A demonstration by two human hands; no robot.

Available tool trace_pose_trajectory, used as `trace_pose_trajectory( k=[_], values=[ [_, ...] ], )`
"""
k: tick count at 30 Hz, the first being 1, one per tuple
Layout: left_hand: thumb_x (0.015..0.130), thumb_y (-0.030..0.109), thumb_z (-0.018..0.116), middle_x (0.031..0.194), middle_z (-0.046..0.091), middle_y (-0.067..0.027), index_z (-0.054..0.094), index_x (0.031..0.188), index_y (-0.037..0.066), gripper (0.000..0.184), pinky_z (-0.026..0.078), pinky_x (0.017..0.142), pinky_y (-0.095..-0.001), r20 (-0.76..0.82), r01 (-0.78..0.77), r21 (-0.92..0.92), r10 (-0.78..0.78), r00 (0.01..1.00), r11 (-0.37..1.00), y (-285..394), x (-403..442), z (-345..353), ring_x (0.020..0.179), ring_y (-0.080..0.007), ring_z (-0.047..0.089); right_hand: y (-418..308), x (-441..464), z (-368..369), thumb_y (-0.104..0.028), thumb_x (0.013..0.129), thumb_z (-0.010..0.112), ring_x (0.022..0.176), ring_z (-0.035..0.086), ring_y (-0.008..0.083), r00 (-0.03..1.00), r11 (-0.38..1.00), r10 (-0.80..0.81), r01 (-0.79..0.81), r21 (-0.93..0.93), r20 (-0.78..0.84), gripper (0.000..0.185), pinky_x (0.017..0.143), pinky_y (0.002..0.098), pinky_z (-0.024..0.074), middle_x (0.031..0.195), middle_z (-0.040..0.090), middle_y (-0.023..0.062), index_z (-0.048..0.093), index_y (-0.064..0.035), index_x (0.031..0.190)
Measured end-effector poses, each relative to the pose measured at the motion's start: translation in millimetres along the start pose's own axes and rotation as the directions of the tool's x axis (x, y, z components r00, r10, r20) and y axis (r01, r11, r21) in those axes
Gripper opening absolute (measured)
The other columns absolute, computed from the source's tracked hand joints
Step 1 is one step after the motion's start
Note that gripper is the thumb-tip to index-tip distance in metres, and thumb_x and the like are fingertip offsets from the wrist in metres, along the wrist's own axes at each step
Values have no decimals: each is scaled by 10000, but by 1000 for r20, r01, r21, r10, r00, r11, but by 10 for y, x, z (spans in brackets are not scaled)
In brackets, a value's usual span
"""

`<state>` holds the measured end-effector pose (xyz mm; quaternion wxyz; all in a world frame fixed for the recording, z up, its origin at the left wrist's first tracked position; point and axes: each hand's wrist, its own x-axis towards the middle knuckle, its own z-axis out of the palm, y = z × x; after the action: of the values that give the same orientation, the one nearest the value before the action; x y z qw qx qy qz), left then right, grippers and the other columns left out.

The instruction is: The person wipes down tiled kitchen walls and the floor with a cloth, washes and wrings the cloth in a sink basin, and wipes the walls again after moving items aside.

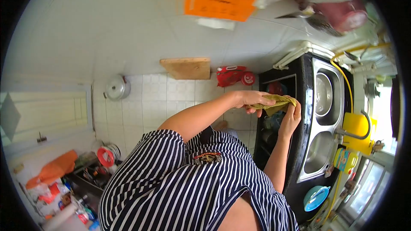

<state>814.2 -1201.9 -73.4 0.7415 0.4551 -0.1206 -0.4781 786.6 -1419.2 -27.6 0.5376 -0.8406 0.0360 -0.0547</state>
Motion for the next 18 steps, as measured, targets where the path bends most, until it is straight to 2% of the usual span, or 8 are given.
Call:
trace_pose_trajectory(
  k=[2,5,6,8,12,13,15,18],
  values=[
    [915,689,540,963,649,-57,470,1408,89,780,428,479,-203,33,81,-11,-81,996,997,-245,2,-177,589,-53,545,-3,84,233,-123,1017,503,869,606,147,997,992,-58,52,-114,-46,187,801,286,496,964,667,64,619,6,1087],
    [927,646,559,1240,625,-185,387,1466,43,827,474,1007,-372,-38,50,-58,-52,998,997,-731,-117,-421,1153,-218,600,-174,114,640,-92,952,578,822,598,182,999,909,-49,51,-414,16,100,772,306,486,857,634,75,628,-19,1000],
    [927,646,559,1240,625,-185,387,1466,43,827,474,1007,-372,-67,40,-62,-44,997,997,-995,-81,-480,1153,-218,600,-131,121,713,-92,952,578,822,598,182,997,913,-58,70,-401,41,100,772,306,486,857,634,75,628,-19,1000],
    [923,535,645,1486,446,-216,363,1489,17,817,302,1169,-394,-423,-126,223,213,881,967,-1469,53,-485,1404,-283,406,-41,158,767,-54,845,656,818,613,276,868,665,-328,493,-560,373,71,859,384,481,827,629,95,643,-27,909],
    [859,298,770,1590,318,-171,405,1500,127,757,259,1193,-362,-521,-192,511,479,706,838,-1148,-467,-319,1484,-320,269,-179,77,1088,-13,809,666,885,613,257,558,593,-560,786,-174,613,109,969,378,445,896,662,87,662,-30,917],
    [832,230,786,1556,383,-176,485,1450,140,693,293,1177,-360,-538,-195,463,449,713,864,-1084,-587,-316,1458,-311,335,-141,-13,1162,-13,809,666,885,613,257,557,598,-564,784,-164,609,109,969,378,445,896,662,87,662,-30,917],
    [834,223,783,1497,459,-161,515,1419,128,650,323,1154,-357,-615,-123,437,396,682,891,-1059,-656,-290,1408,-286,403,-69,-82,1213,-25,910,612,879,596,178,838,981,-185,188,47,514,77,872,287,463,931,665,61,657,-21,973],
    [841,223,775,1288,631,-123,563,1359,102,573,400,1073,-349,-660,-165,332,354,663,929,-1121,-947,-396,1232,-221,558,-336,-160,1387,-59,982,547,871,572,132,857,999,-37,19,40,514,109,794,229,447,958,651,53,640,-12,1012]
  ],
)
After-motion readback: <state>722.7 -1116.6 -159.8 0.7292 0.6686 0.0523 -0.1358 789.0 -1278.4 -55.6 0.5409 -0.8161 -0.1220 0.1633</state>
